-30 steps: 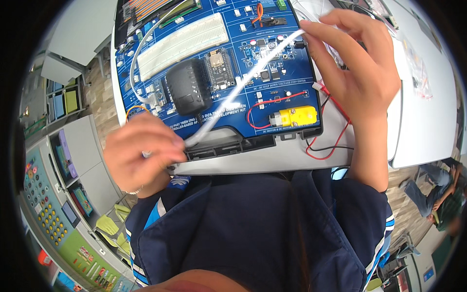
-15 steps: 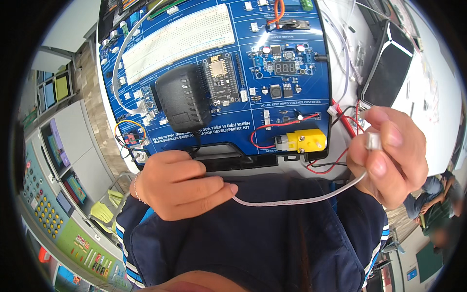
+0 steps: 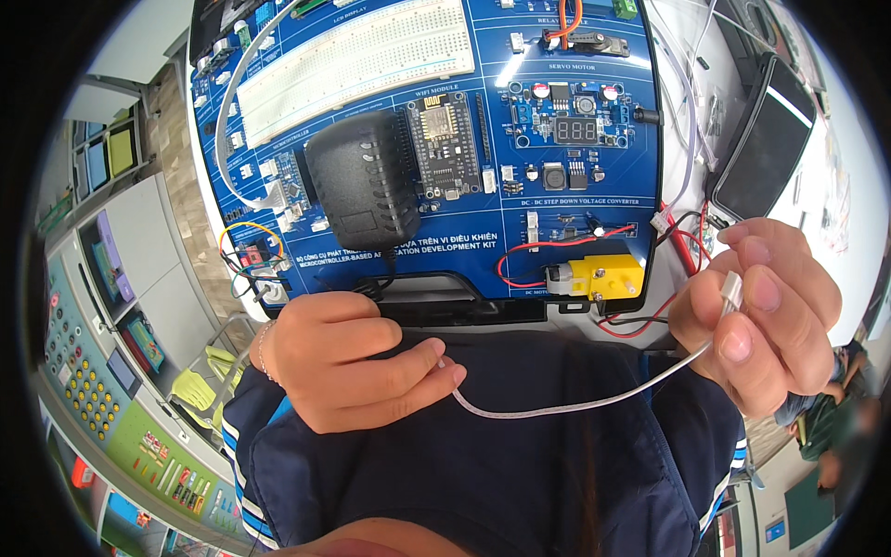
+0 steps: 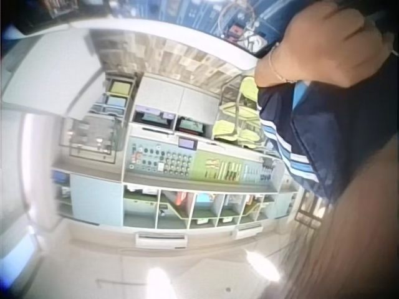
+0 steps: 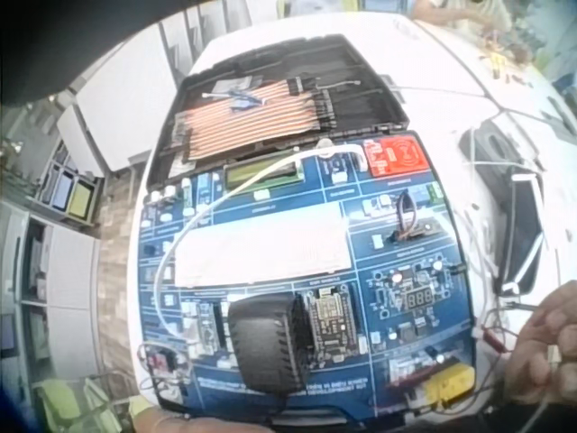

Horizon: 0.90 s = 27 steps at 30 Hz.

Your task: The person connects and adjusts jumper wires on a microcontroller development board. They plug and unplug white ribbon cables and individual jumper wires into various ports and headers on the board while seated at a table in a classroom.

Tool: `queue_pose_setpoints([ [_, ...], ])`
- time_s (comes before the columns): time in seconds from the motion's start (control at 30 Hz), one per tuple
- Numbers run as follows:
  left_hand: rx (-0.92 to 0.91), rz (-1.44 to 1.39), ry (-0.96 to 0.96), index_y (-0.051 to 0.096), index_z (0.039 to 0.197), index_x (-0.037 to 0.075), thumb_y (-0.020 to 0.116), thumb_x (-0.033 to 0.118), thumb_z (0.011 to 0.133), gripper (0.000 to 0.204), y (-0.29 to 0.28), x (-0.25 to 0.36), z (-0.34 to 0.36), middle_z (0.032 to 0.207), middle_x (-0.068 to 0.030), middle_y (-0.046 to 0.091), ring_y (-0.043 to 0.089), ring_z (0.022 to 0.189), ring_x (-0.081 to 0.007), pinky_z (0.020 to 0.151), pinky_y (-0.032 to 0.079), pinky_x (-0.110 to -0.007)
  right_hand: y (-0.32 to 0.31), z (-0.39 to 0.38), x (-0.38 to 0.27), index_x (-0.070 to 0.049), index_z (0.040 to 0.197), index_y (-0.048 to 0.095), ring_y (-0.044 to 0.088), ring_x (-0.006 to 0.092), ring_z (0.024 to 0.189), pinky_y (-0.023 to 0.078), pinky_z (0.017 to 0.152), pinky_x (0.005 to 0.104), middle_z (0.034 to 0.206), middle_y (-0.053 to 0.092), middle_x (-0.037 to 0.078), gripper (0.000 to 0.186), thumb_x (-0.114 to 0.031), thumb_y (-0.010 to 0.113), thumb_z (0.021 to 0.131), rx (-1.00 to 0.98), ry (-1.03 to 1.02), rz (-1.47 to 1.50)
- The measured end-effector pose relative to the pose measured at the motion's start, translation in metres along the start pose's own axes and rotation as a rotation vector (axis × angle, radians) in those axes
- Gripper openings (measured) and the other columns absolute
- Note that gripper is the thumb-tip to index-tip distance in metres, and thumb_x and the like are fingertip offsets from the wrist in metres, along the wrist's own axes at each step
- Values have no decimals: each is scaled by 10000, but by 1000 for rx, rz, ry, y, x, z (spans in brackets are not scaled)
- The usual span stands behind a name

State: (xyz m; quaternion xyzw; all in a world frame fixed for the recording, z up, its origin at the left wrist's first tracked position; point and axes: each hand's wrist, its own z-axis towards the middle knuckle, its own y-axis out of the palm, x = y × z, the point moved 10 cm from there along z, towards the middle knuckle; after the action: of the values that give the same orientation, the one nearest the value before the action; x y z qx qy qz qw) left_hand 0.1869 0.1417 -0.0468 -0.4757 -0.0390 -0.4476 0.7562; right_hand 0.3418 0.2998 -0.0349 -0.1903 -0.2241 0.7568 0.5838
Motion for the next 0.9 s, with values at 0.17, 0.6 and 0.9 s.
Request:
queue_pose_setpoints([
  [0.17,5,5,2,756,880,15,785,119,685,223,-1,0,1,817,-37,621,506,610,-123,478,356,-251,3,3,0,-33,1216,612,607,228,758,567,483,296,1089,571,157,334,-66,745,912,5,49,-9],
  [0.6,-4,34,0,772,934,34,766,117,678,269,-5,-1,4,834,-31,638,495,599,-110,481,354,-244,9,13,16,-22,1134,693,689,272,821,568,650,323,1025,701,172,375,35,833,792,-144,327,-111],
  [0.9,2,60,-64,791,1073,114,806,159,757,319,-11,-9,14,957,-5,730,537,644,-115,517,400,-228,-40,-25,89,-66,1015,778,537,35,622,411,577,188,786,708,-16,195,-79,830,828,170,1007,-445],
])
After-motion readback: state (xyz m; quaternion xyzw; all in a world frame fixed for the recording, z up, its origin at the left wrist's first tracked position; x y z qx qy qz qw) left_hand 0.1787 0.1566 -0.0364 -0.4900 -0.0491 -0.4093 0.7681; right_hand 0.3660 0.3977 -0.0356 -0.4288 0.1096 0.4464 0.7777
